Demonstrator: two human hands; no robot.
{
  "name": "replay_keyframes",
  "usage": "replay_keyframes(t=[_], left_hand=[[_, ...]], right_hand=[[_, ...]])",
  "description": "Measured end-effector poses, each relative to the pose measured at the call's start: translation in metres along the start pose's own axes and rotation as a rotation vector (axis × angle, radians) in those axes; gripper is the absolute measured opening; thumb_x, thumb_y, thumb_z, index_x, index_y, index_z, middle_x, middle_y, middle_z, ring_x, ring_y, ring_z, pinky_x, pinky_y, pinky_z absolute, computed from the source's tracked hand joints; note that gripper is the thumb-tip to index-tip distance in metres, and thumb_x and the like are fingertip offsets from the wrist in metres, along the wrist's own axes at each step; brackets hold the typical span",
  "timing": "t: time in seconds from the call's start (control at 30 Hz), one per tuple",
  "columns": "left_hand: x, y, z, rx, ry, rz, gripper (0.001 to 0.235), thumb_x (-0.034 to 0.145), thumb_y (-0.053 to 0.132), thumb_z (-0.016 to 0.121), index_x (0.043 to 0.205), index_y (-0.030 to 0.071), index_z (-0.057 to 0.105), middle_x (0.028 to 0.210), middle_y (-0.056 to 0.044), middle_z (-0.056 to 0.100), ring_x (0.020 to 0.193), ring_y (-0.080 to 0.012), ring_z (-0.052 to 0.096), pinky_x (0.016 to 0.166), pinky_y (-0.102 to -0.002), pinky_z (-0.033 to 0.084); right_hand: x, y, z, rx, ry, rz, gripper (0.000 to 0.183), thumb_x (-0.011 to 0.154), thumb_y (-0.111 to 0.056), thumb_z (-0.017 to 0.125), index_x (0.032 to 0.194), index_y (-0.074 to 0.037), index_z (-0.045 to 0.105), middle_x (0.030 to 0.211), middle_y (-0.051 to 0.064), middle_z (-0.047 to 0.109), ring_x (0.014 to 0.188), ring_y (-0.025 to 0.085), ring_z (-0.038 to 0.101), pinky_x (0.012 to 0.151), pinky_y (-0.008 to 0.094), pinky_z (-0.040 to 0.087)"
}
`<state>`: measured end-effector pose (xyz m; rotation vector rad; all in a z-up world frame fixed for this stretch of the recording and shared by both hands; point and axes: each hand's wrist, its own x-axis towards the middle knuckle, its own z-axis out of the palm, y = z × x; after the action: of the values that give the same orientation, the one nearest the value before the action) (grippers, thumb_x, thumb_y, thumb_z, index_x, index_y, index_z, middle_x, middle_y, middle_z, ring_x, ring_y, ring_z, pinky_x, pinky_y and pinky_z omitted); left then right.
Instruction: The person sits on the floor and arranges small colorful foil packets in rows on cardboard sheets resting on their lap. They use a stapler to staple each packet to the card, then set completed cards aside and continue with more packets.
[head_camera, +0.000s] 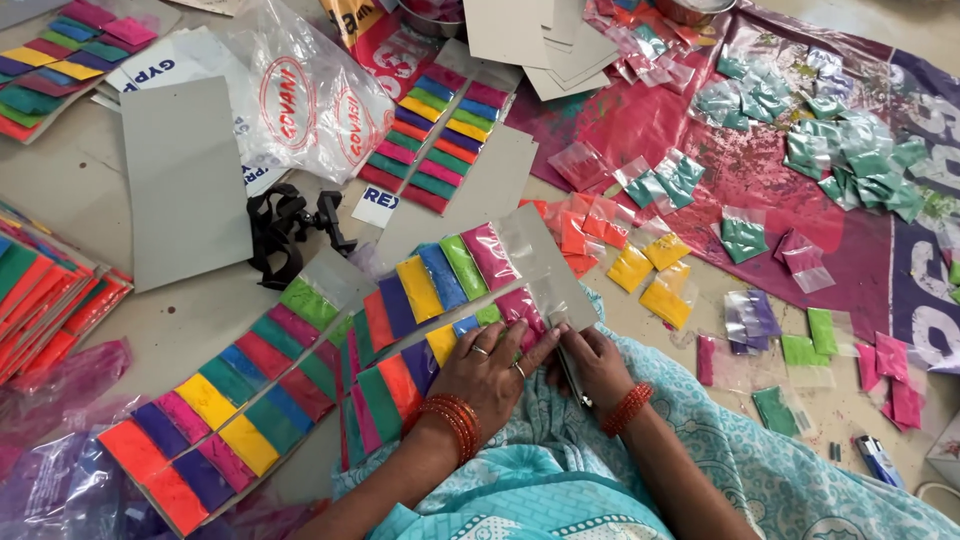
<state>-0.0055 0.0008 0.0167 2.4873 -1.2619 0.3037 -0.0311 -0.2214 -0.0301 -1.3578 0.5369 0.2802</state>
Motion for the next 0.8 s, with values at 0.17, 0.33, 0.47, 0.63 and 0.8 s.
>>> replay_keyframes(t=[0.17,0.33,0.47,0.63,0.8], left_hand=[[0.009,0.004,-0.003,0.084,-0.103,-0.078,0.071,0.091,0.019,0.054,0.159,0.025,0.036,0.142,-0.013,0.051,0.125,-0.0339,0.049,0.108,-0.049,0.035],[0.002,0.0,0.002,0.052,-0.01,-0.052,0.066,0.092,0.02,0.056,0.157,0.02,0.041,0.144,-0.012,0.051,0.131,-0.0303,0.048,0.111,-0.046,0.035],[0.002,0.0,0.003,0.016,-0.016,-0.042,0.061,0.091,0.021,0.058,0.151,0.017,0.046,0.143,-0.012,0.051,0.132,-0.03,0.047,0.111,-0.047,0.035],[0.002,0.0,0.003,0.021,-0.012,-0.04,0.063,0.09,0.022,0.061,0.151,0.017,0.048,0.142,-0.012,0.052,0.131,-0.0301,0.047,0.11,-0.047,0.035],[0.002,-0.001,0.009,0.034,-0.043,-0.037,0.061,0.09,0.024,0.061,0.148,0.014,0.048,0.142,-0.013,0.052,0.131,-0.0305,0.047,0.109,-0.047,0.034]], right_hand=[[-0.001,0.0,0.001,-0.189,0.095,-0.03,0.042,0.099,-0.043,0.054,0.103,-0.001,0.063,0.077,0.01,0.07,0.051,0.018,0.063,0.041,0.031,0.049],[-0.006,0.0,0.004,-0.142,0.092,-0.038,0.044,0.098,-0.043,0.058,0.101,0.001,0.062,0.076,0.011,0.07,0.048,0.018,0.062,0.039,0.03,0.047],[-0.009,-0.004,0.006,-0.153,0.108,-0.035,0.042,0.097,-0.042,0.059,0.101,0.0,0.063,0.076,0.01,0.071,0.048,0.017,0.062,0.04,0.03,0.047],[-0.007,0.006,0.004,-0.25,0.127,-0.126,0.043,0.099,-0.041,0.059,0.101,0.001,0.065,0.069,0.008,0.064,0.046,0.016,0.056,0.039,0.03,0.043],[-0.006,0.002,0.012,-0.372,0.176,-0.239,0.041,0.098,-0.04,0.059,0.1,0.0,0.068,0.064,0.006,0.063,0.046,0.014,0.056,0.041,0.03,0.042]])
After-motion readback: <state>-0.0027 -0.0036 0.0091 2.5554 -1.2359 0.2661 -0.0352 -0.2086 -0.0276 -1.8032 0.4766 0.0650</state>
